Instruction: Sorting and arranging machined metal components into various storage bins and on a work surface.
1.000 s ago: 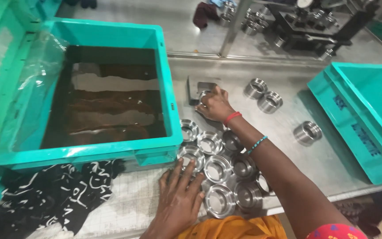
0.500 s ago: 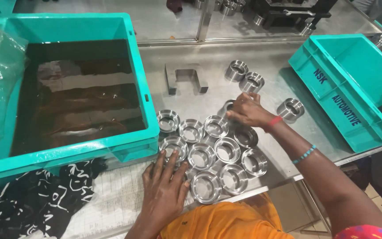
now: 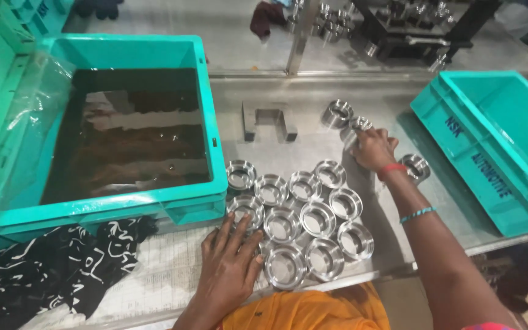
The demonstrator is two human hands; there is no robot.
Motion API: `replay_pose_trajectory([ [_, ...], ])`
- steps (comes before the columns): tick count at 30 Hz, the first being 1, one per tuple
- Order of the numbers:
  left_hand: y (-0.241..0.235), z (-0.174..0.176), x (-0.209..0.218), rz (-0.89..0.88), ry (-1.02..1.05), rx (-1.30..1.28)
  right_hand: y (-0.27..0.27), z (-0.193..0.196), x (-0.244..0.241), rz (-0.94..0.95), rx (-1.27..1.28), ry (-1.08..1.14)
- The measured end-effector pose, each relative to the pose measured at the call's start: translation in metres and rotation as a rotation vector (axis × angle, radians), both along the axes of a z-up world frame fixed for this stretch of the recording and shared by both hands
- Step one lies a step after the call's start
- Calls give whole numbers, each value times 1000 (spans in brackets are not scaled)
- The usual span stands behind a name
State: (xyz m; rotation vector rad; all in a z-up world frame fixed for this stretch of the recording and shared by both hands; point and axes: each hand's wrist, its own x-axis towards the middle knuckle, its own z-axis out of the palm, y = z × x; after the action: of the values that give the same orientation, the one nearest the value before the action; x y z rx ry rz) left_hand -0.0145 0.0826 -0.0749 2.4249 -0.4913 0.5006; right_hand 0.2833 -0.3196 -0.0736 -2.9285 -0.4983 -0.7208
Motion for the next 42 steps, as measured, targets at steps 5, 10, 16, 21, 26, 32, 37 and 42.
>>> replay_pose_trajectory([
  [5,0,-5,0,-23,-12,-36,38,35,-35,-214,47,370],
  [10,-1,-6,1,-38,16,-36,51,37,-33,37,695,450],
  [16,-1,-6,1,-30,3,-49,147,62,-53,251,215,337],
  [21,0,-9,3,-43,44,-47,202,57,-45,282,-53,329],
  [26,-2,-17,5,-63,31,-73,204,19,0,183,-190,261],
  [32,-1,-14,3,-61,38,-67,212,13,19,180,-133,168],
  [37,-1,-9,3,-75,75,-80,224,22,16,156,-156,256],
  [42,1,-7,-1,-71,48,-72,220,15,5,161,-183,305],
])
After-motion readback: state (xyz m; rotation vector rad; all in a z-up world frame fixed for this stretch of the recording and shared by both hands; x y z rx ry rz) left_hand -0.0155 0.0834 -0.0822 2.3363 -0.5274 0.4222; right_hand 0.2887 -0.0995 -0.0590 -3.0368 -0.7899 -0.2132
